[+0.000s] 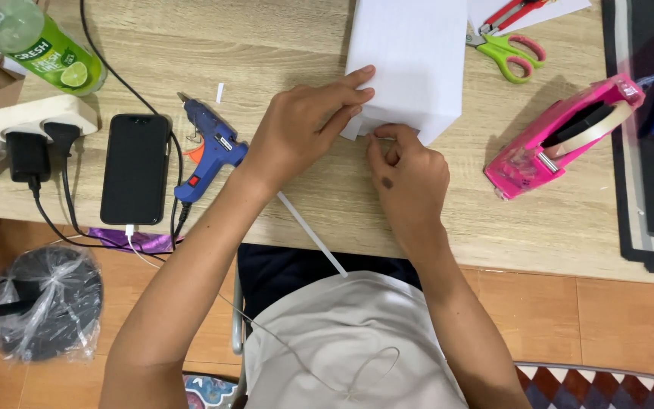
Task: The person folds a white paper sheet into a box shape and secures the edges with clear tape. They repeatedly fold flaps, align edges, and apply tape to hold the structure together, completing a small paper box.
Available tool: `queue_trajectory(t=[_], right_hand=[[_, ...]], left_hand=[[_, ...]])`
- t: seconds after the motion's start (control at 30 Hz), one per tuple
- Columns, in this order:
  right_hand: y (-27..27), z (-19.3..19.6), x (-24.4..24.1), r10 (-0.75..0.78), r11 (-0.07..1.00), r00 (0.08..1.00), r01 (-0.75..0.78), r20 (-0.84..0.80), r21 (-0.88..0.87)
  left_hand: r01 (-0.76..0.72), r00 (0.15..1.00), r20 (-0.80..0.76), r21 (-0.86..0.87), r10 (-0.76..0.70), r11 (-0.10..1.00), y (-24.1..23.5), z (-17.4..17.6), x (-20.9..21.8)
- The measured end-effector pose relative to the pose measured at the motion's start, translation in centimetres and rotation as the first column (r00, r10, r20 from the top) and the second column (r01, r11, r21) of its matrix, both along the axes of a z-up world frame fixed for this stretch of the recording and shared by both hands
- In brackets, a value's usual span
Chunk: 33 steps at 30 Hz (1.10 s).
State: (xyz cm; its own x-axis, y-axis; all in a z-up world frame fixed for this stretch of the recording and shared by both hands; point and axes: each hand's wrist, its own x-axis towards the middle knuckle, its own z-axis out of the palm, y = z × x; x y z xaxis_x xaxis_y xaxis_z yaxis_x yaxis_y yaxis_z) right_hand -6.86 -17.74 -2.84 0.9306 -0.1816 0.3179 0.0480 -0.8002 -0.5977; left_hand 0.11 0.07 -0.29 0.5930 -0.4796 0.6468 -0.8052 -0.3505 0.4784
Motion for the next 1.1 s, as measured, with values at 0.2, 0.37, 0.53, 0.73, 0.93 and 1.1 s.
queue_trajectory(t=[0.2,0.37,0.53,0.73,0.93,1.1], right_hand=[[0.4,1.8,-0.7,0.096,0.969,0.995,-0.097,0.013,0.226],[-0.3,1.5,-0.7,0.049,0.989,0.992,-0.032,-0.119,0.143],[-0.7,2.3,-0.6,0.122,0.977,0.981,-0.092,-0.148,0.194],[-0.5,3.3,-0.6,0.182,0.829,0.945,0.002,-0.273,0.559],[0.3,-0.2,-0.2,0.001,0.992,0.990,0.017,0.139,-0.123],[0.6,-0.3,1.7,0.091,0.875,0.850,0.180,0.518,-0.449]], left_hand=[[-0.007,1.000,0.001,0.004,0.007,1.000,0.0,0.0,0.0],[0.000,1.000,-0.030,-0.010,-0.001,1.000,0.0,0.4,-0.3],[-0.024,1.000,-0.005,0.004,0.024,1.000,-0.1,0.1,-0.3],[-0.016,0.999,-0.042,-0.011,0.016,1.000,-0.1,0.2,-0.4],[-0.001,1.000,-0.030,-0.037,0.000,0.999,-0.1,0.2,-0.5],[-0.020,1.000,-0.023,-0.012,0.019,1.000,-0.1,-0.2,-0.2]])
